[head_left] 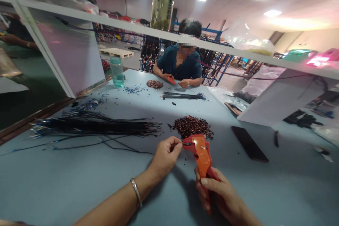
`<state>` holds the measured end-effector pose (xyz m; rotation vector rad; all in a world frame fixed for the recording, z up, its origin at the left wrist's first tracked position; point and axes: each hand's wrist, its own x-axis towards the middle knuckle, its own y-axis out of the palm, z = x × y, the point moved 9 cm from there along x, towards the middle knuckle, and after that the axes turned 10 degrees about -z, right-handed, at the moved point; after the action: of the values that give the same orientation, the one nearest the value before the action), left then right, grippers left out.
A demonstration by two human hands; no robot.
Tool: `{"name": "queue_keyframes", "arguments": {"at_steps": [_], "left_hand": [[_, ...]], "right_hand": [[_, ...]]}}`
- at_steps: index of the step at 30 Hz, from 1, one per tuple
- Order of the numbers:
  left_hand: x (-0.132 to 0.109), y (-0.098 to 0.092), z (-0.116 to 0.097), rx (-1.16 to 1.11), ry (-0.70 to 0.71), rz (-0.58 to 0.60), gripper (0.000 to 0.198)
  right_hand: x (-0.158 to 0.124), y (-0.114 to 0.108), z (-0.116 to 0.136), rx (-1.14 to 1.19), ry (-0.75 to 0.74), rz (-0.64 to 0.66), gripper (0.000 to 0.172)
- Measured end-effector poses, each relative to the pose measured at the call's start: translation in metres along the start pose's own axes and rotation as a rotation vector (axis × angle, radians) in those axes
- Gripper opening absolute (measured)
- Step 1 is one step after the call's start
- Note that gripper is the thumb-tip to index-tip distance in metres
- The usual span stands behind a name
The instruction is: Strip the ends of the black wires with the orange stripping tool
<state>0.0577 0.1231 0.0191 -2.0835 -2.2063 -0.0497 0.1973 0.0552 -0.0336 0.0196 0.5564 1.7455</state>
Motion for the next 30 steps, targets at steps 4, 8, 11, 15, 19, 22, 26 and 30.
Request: {"name": "queue_keyframes", "arguments": {"at_steps": [4,8,11,15,19,22,26,30], "left_hand": [[0.003,-0.004,0.003,0.008,-0.005,-0.028,0.025],[0.009,-0.017,0.008,0.016,-0.023,-0.1,0.024],[0.01,-0.02,0.01,0.014,-0.034,-0.108,0.024],[0.007,-0.015,0.012,0.015,-0.05,-0.08,0.025],[0.005,-0.013,0.012,0.005,-0.064,-0.08,0.022],[0.005,-0.014,0.011,-0.022,-0.078,-0.082,0.02],[0.003,-0.012,0.011,-0.088,-0.102,-0.07,0.021],[-0.002,-0.003,0.013,-0.186,-0.147,-0.022,0.024]], "right_hand": [[-0.001,0.001,-0.001,0.032,0.026,0.022,0.033],[-0.001,-0.007,0.011,0.111,-0.011,0.003,0.028],[0.001,-0.014,0.018,0.129,-0.01,-0.027,0.028],[0.002,-0.01,0.015,0.107,0.009,0.039,0.04],[0.002,-0.004,0.01,0.071,0.017,0.082,0.043],[-0.002,-0.003,0.021,-0.033,-0.052,0.047,0.044],[-0.009,-0.01,0.054,-0.466,-0.354,-0.121,0.035],[-0.021,-0.006,0.08,-0.984,-0.795,-0.328,0.033]]}}
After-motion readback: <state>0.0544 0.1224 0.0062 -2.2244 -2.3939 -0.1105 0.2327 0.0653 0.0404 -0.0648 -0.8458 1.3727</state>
